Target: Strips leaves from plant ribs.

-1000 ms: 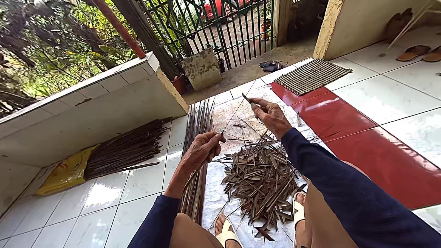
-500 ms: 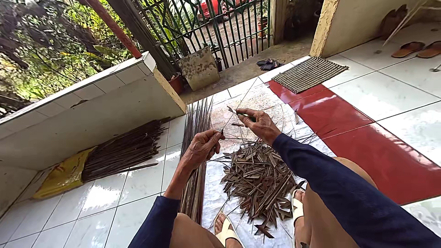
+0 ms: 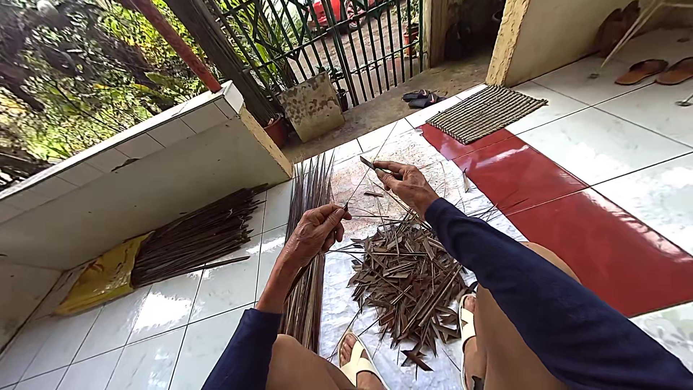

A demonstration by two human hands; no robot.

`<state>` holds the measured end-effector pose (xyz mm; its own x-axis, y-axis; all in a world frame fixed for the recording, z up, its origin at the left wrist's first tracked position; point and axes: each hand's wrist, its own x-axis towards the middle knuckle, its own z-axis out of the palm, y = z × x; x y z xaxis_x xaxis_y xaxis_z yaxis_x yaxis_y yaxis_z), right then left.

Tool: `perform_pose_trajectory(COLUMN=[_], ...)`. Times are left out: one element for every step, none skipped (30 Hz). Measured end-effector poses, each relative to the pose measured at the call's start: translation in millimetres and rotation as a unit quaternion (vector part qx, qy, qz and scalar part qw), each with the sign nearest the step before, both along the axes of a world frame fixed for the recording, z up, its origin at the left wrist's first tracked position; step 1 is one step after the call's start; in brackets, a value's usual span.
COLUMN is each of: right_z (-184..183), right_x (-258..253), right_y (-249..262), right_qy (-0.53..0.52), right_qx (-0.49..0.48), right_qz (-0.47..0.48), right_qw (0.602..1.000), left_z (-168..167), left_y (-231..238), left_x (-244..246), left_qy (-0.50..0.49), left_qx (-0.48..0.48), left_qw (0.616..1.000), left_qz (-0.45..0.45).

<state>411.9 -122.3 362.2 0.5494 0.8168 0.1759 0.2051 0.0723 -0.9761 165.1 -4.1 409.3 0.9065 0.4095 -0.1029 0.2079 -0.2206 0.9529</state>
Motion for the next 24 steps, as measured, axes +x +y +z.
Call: perform_pose_trajectory(right_z=[0.2,0.1,-0.6,-1.2,-2.0,-2.2,-1.4,0.5,2.4,4.1,4.8,5.7,6.1,5.3,4.6,3.1,1.8,0.6,-0.8,-1.5,-1.6,-1.8,-2.0,-2.5], right_x=[1.1,2.9,5.8,9.9,15.2,20.5,24.6,26.6,26.0,22.2,15.5,6.1,-5.2,-17.3,-28.5,-37.8,-45.0,-48.6,-49.9,-50.2,-49.8,-49.4,-48.4,-46.7], right_y=[0.6,1.6,2.7,3.6,4.1,3.7,2.5,0.4,-2.0,-4.6,-7.2,-9.8,-11.6,-12.4,-13.3,-13.7,-13.9,-14.2,-14.0,-13.7,-13.5,-12.9,-12.3,-11.6], right_qy=[0.002,0.006,0.007,0.009,0.011,0.012,0.012,0.007,0.000,-0.011,-0.031,-0.058,-0.082,-0.102,-0.120,-0.132,-0.141,-0.150,-0.155,-0.157,-0.157,-0.156,-0.156,-0.157], right_qx=[-0.001,-0.002,-0.001,0.005,0.012,0.018,0.024,0.027,0.028,0.027,0.023,0.013,0.004,0.000,-0.005,-0.009,-0.012,-0.018,-0.023,-0.026,-0.031,-0.036,-0.041,-0.047], right_qz=[-0.001,-0.005,-0.014,-0.028,-0.044,-0.061,-0.076,-0.087,-0.090,-0.081,-0.062,-0.037,-0.010,0.014,0.035,0.048,0.054,0.058,0.060,0.059,0.055,0.047,0.040,0.037], right_qw=[1.000,1.000,1.000,1.000,0.999,0.998,0.997,0.996,0.996,0.996,0.997,0.998,0.997,0.995,0.992,0.990,0.988,0.987,0.986,0.986,0.986,0.986,0.986,0.986], left_z=[0.3,0.3,0.2,0.0,-0.3,-0.5,-0.4,-0.2,-0.2,-1.0,-2.2,-3.1,-3.7,-4.3,-4.6,-4.5,-4.4,-4.3,-4.4,-4.4,-4.4,-4.6,-4.9,-5.1], left_y=[0.2,0.1,0.0,-0.2,-0.3,-0.5,-0.5,-0.2,0.3,1.2,2.5,3.7,4.5,4.8,4.8,4.4,3.9,3.2,2.6,2.3,2.3,2.5,2.8,3.1], left_x=[-0.5,-1.0,-1.6,-2.3,-2.9,-3.4,-3.7,-3.7,-3.6,-3.7,-4.1,-4.2,-3.9,-3.1,-2.2,-1.3,-0.4,0.4,1.2,1.7,2.0,2.1,2.2,2.3], left_qy=[0.001,0.000,-0.001,0.000,0.000,0.000,-0.001,-0.002,-0.005,-0.008,-0.010,-0.009,-0.009,-0.012,-0.013,-0.011,-0.010,-0.007,-0.005,-0.004,-0.004,-0.004,-0.004,-0.004], left_qx=[-0.002,-0.004,-0.006,-0.009,-0.011,-0.012,-0.012,-0.011,-0.009,-0.006,-0.003,-0.002,-0.002,-0.003,-0.001,0.001,0.004,0.006,0.009,0.012,0.016,0.021,0.028,0.035], left_qw=[1.000,1.000,1.000,1.000,1.000,1.000,1.000,1.000,1.000,1.000,0.999,0.999,0.999,0.999,0.999,0.999,0.999,0.999,0.999,0.999,0.999,0.999,0.999,0.999], left_qz=[-0.001,-0.002,-0.005,-0.007,-0.008,-0.007,-0.002,0.004,0.014,0.025,0.034,0.041,0.044,0.045,0.044,0.042,0.040,0.039,0.038,0.037,0.037,0.037,0.039,0.041])
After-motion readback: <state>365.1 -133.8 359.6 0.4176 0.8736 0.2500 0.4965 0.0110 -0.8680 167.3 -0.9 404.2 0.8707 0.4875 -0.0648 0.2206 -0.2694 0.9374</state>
